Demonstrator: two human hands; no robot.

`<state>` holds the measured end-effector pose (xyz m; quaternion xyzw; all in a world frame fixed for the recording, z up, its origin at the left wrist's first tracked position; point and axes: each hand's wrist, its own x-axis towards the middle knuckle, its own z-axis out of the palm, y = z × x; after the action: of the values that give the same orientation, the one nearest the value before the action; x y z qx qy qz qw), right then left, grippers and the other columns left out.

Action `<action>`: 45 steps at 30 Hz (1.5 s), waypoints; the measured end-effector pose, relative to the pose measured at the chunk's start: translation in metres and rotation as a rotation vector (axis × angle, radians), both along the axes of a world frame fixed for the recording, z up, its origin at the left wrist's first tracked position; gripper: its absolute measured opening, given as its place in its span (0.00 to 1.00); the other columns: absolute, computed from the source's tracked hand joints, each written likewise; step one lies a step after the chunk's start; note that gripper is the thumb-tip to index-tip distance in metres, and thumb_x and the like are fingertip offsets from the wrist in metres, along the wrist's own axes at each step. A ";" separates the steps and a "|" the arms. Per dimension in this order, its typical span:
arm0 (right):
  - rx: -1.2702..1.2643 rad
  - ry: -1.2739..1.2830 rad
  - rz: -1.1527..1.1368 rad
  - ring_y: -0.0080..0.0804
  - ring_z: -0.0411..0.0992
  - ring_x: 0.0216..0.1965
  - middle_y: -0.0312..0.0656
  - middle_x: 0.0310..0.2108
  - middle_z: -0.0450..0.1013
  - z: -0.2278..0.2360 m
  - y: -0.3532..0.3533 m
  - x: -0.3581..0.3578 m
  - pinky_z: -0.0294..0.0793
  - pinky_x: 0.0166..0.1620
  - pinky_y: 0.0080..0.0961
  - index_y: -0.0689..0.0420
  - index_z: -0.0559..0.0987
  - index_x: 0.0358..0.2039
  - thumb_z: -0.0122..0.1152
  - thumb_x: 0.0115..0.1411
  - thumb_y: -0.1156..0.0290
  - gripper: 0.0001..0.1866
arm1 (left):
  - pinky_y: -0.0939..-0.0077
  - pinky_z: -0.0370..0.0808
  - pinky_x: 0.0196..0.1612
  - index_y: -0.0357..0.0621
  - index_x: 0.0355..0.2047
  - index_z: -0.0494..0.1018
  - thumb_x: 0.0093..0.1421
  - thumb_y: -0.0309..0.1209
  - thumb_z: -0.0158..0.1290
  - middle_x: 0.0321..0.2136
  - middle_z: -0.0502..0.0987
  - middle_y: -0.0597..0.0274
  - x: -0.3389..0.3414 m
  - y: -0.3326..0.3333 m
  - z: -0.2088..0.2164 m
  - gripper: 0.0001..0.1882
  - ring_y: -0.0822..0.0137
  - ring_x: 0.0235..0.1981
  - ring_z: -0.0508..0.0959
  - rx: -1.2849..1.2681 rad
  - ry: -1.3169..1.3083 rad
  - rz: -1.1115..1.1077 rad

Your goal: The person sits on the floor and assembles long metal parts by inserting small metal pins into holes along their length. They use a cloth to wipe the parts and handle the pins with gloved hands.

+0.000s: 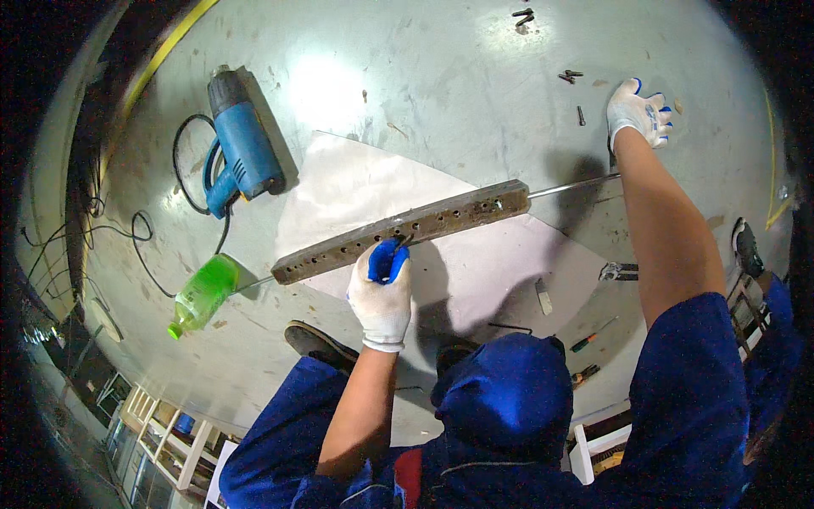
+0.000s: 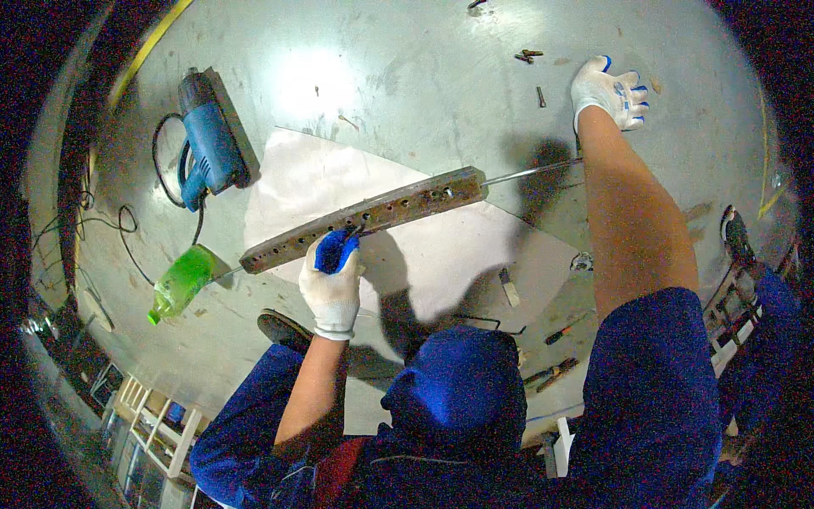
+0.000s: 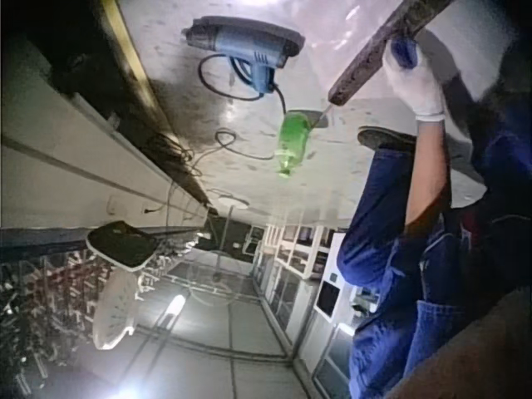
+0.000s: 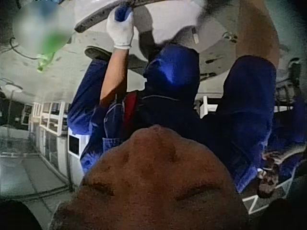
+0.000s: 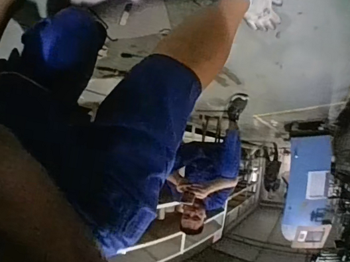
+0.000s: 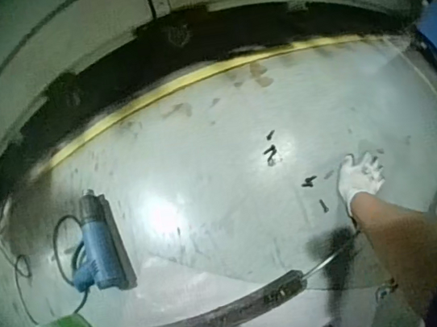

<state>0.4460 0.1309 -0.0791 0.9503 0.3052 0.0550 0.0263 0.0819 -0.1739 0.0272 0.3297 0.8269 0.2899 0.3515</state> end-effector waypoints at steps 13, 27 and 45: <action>0.007 0.022 -0.017 0.54 0.57 0.70 0.53 0.69 0.61 0.006 -0.001 -0.003 0.53 0.69 0.53 0.53 0.67 0.67 0.42 0.65 0.38 0.39 | 0.58 0.78 0.42 0.41 0.41 0.79 0.52 0.28 0.67 0.36 0.80 0.47 0.005 0.044 0.016 0.16 0.44 0.38 0.81 -0.042 0.340 -0.499; 0.039 -0.035 0.011 0.53 0.60 0.67 0.53 0.65 0.64 -0.001 -0.002 0.001 0.57 0.65 0.52 0.55 0.70 0.62 0.46 0.64 0.40 0.36 | 0.56 0.77 0.39 0.41 0.39 0.77 0.53 0.36 0.68 0.33 0.79 0.49 0.007 0.053 0.018 0.18 0.47 0.36 0.80 -0.133 0.477 -0.592; 0.006 0.062 0.010 0.53 0.56 0.70 0.54 0.69 0.60 0.018 -0.007 -0.008 0.52 0.69 0.51 0.57 0.64 0.68 0.45 0.66 0.42 0.39 | 0.52 0.78 0.42 0.42 0.36 0.75 0.50 0.33 0.64 0.34 0.78 0.44 0.003 0.064 0.022 0.15 0.44 0.38 0.80 -0.278 0.486 -0.830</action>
<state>0.4379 0.1239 -0.0607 0.9502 0.3103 0.0265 0.0137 0.0853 -0.1095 0.0495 0.6387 0.7149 -0.0725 0.2750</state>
